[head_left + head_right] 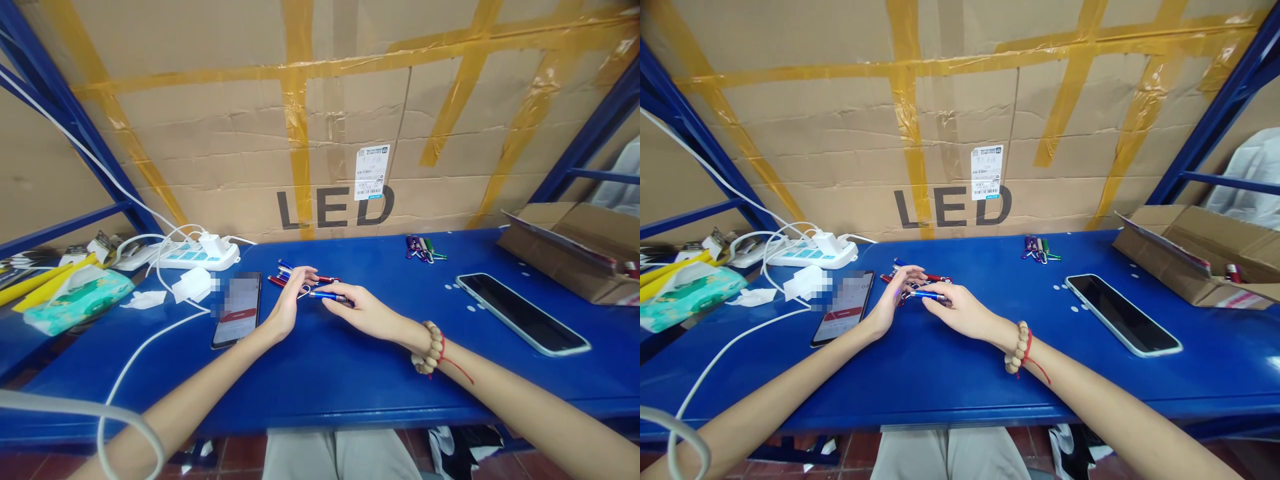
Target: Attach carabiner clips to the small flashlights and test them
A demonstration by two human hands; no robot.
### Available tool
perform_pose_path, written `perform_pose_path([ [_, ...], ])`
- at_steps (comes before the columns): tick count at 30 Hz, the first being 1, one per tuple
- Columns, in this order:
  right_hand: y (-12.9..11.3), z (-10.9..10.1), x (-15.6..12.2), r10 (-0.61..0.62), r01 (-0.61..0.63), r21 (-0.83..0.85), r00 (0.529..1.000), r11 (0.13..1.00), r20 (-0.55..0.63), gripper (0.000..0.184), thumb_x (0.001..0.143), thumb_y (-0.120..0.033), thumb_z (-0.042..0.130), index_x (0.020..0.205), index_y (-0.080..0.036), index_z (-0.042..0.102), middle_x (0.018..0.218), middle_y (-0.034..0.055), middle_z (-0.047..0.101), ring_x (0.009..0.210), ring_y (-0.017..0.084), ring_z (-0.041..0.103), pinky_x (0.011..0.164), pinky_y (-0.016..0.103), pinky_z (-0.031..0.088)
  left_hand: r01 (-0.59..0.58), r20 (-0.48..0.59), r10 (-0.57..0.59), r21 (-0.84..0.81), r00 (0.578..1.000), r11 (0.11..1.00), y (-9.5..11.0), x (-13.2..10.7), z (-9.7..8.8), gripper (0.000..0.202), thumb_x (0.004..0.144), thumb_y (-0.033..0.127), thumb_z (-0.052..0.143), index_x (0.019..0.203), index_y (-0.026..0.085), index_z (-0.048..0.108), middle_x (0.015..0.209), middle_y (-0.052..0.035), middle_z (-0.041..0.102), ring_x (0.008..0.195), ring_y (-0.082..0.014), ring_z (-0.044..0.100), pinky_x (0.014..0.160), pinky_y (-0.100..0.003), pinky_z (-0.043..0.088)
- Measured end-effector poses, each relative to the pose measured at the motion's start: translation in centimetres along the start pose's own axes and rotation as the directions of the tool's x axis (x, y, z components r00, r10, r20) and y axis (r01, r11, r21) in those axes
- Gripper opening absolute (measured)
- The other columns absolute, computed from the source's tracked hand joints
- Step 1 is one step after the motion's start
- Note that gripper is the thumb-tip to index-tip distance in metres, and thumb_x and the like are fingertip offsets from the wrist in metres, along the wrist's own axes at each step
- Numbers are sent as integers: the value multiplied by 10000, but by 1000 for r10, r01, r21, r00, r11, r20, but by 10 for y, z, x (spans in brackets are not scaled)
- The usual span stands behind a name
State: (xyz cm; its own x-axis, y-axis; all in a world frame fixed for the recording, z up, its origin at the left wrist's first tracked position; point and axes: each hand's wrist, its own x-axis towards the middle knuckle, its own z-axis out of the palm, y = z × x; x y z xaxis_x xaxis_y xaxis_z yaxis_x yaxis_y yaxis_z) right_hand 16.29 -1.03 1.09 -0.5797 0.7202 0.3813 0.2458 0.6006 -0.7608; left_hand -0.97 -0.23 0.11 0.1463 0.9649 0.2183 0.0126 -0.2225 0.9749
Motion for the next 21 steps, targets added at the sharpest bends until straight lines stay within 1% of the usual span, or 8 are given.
perform_pose_path([
  [6,-1,-1,0,-18,18,-6,1000,1000,7,319,906,-244,471,1187,-163,597,1231,55,609,1091,178,585,979,329,435,8,-2,-8,-7,1000,1000,0,0,0,333,900,437,325,997,207,546,1002,-62,583,986,-214,523,892,-339,367],
  [9,-2,-2,0,-26,26,-14,1000,1000,18,319,914,-255,467,1193,-170,596,1241,46,603,1132,179,561,1006,331,415,14,-9,-14,-5,1000,1000,0,-1,0,340,897,448,328,993,211,553,1002,-60,591,987,-214,531,892,-341,376],
  [14,0,-3,0,-52,54,-55,998,997,38,327,916,-250,465,1211,-173,584,1246,46,599,1130,177,561,1011,335,415,-3,7,3,-5,1000,1000,-1,0,-1,353,897,457,323,994,211,556,1018,-64,590,991,-214,533,883,-340,388],
  [18,2,-3,1,-87,91,-64,994,994,70,344,924,-224,436,1241,-181,565,1299,41,559,1203,178,509,1057,352,370,-9,17,9,-8,1000,1000,-2,0,-2,370,901,469,314,989,210,564,1008,-64,593,989,-215,538,889,-346,397],
  [21,3,-3,1,-88,92,-60,993,994,74,347,921,-204,436,1243,-201,568,1307,34,551,1221,183,495,1067,371,356,-9,21,9,-8,1000,1000,-2,0,-2,373,900,473,319,992,209,565,1008,-65,593,1000,-218,533,899,-348,396],
])
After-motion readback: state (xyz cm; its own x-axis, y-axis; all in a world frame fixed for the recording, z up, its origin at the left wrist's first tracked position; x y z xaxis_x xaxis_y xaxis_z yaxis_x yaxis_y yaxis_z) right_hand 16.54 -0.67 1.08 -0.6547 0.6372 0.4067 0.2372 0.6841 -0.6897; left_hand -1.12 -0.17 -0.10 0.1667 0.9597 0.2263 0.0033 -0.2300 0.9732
